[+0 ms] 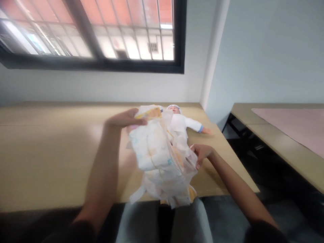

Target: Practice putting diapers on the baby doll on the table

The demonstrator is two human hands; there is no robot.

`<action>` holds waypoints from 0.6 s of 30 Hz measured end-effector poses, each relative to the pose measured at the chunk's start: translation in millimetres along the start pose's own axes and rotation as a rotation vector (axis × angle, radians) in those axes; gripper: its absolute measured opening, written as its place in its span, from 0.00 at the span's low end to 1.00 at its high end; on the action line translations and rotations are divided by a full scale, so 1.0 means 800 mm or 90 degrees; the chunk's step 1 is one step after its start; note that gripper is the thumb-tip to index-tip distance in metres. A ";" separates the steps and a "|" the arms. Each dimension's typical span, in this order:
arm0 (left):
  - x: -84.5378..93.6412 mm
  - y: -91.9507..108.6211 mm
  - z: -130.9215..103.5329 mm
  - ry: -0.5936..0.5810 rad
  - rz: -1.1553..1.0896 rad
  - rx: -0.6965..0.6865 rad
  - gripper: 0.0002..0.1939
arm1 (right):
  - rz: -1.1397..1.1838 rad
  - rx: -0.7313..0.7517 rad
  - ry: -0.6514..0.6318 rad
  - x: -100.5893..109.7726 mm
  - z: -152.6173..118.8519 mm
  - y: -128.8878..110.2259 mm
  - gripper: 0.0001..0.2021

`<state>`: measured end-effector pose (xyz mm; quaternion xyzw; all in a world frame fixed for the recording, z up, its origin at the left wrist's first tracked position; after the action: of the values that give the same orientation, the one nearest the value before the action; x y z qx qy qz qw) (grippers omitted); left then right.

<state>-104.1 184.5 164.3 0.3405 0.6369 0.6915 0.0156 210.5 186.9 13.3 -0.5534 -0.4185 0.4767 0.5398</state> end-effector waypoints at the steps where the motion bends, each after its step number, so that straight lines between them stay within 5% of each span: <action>1: 0.000 0.001 0.000 -0.004 0.010 0.001 0.18 | 0.000 0.009 -0.019 0.000 0.000 -0.001 0.21; 6: -0.001 0.002 -0.001 0.013 0.000 -0.033 0.21 | 0.011 0.084 -0.053 -0.003 0.011 -0.021 0.25; 9: -0.004 0.004 0.001 0.008 -0.004 -0.029 0.22 | 0.011 0.158 0.078 -0.008 0.022 -0.034 0.33; 13: -0.011 0.008 0.005 -0.024 0.031 0.001 0.21 | -0.045 0.177 0.208 -0.016 0.034 -0.034 0.32; 18: -0.020 0.010 0.012 -0.033 -0.001 -0.031 0.23 | -0.069 0.118 0.135 -0.030 0.042 -0.014 0.29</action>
<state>-84.1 184.1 164.0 0.3572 0.6194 0.6979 0.0412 173.6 170.4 27.6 -0.5253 -0.3425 0.4224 0.6544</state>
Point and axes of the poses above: each hand's wrist, its own z-axis towards the middle knuckle, its own x-axis out of the back of the hand, y = z × x, the point moved 2 cm from there along z, towards the middle knuckle
